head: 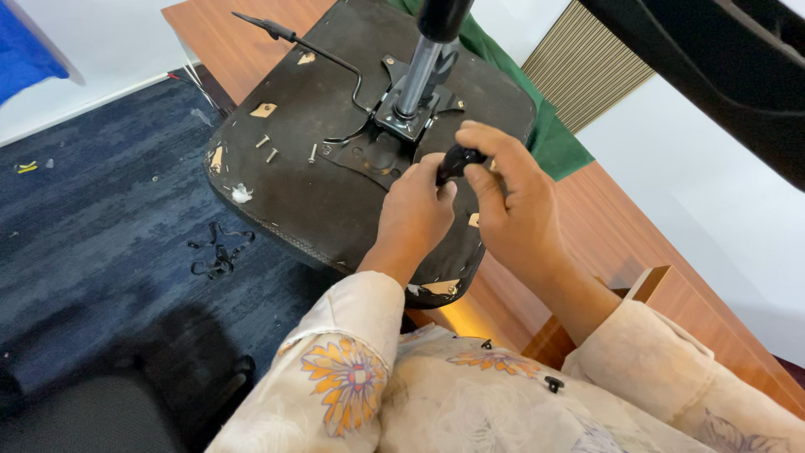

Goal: The person uses a screwdriver to tighten screws into the underside of an overturned chair base. They repeatedly insert and turn the screwdriver to secure the screws to the metal plate.

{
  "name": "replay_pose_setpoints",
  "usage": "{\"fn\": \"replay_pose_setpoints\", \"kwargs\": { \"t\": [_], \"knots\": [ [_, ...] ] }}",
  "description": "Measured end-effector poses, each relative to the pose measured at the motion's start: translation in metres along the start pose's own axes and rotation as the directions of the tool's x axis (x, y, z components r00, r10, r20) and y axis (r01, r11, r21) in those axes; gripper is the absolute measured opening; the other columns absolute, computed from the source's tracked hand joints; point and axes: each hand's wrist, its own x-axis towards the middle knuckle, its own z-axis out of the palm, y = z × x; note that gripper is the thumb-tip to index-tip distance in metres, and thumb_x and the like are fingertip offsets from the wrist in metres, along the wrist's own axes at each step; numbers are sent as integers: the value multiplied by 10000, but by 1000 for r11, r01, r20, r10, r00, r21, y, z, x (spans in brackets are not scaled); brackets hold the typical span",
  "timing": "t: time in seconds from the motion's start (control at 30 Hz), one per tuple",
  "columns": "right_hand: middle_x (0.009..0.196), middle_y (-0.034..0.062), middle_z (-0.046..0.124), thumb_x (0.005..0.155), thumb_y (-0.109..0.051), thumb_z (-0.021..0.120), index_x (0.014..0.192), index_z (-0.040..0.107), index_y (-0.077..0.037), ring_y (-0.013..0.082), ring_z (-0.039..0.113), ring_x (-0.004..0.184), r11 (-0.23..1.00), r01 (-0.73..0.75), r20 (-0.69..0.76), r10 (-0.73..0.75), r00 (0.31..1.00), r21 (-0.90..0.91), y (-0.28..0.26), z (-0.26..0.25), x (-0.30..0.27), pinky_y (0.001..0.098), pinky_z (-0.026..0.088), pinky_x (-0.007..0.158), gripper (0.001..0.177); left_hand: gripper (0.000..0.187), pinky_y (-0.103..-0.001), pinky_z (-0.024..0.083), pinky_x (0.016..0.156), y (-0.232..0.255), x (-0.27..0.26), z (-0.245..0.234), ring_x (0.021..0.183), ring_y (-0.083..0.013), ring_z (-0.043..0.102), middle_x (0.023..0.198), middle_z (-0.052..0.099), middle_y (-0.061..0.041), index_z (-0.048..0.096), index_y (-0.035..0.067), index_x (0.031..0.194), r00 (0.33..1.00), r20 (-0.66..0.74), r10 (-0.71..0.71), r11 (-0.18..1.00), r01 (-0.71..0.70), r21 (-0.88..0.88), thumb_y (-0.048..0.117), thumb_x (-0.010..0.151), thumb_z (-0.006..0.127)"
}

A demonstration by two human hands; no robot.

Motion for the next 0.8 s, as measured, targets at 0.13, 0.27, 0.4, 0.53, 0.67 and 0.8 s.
{"fn": "replay_pose_setpoints", "kwargs": {
  "t": [0.13, 0.27, 0.4, 0.53, 0.67, 0.8],
  "knots": [
    [1303, 70, 699, 1017, -70, 662, 1304, 656, -76, 130, 691, 994, 1000, 9, 4, -9, 1000, 25, -3, -3, 12, 259, 545, 779, 287, 341, -488, 526, 877, 3, 3, -3, 1069, -356, 674, 1153, 720, -102, 600, 202, 1254, 1000, -3, -6, 999, 6, 39, 241, 921, 667],
    [1246, 67, 730, 999, -205, 668, 1309, 669, -129, 176, 724, 801, 987, -90, 78, 101, 992, -133, -15, -6, 19, 300, 571, 692, 319, 290, -486, 537, 858, 11, 3, -12, 1065, -343, 686, 1111, 741, -69, 623, 222, 1178, 991, 24, -129, 985, 125, 118, 312, 910, 689],
    [1085, 125, 764, 1078, -313, 554, 1345, 645, -103, 334, 718, 864, 896, 142, 119, -100, 988, -422, -32, -7, 29, 445, 541, 702, 352, 264, -497, 538, 823, 18, 3, -18, 1041, -351, 687, 1071, 747, -55, 622, 218, 1125, 991, 12, -134, 981, 131, 142, 334, 903, 703],
    [720, 89, 745, 1011, -487, 501, 1138, 621, -154, 304, 738, 655, 807, -177, 273, 384, 882, -563, -44, -14, 45, 459, 542, 661, 376, 301, -497, 540, 833, 19, 1, -15, 1033, -342, 696, 1054, 753, -59, 604, 199, 1117, 984, 51, -170, 973, 159, 165, 355, 889, 722],
    [664, 94, 727, 989, -429, 530, 1135, 582, -144, 317, 728, 686, 788, -202, 304, 441, 845, -582, -42, -18, 48, 462, 529, 668, 325, 287, -495, 543, 819, 12, 0, -7, 1015, -341, 699, 1048, 744, -63, 603, 170, 1106, 996, 2, -86, 989, 85, 122, 325, 895, 722],
    [849, 131, 707, 965, -247, 561, 1109, 602, -106, 314, 716, 736, 908, -46, 418, 235, 877, -415, -26, -22, 44, 458, 515, 689, 206, 287, -474, 554, 809, 4, -2, -2, 969, -325, 717, 1049, 735, -67, 622, 192, 1161, 998, -54, 9, 1000, -8, 12, 272, 897, 703]
  ]
}}
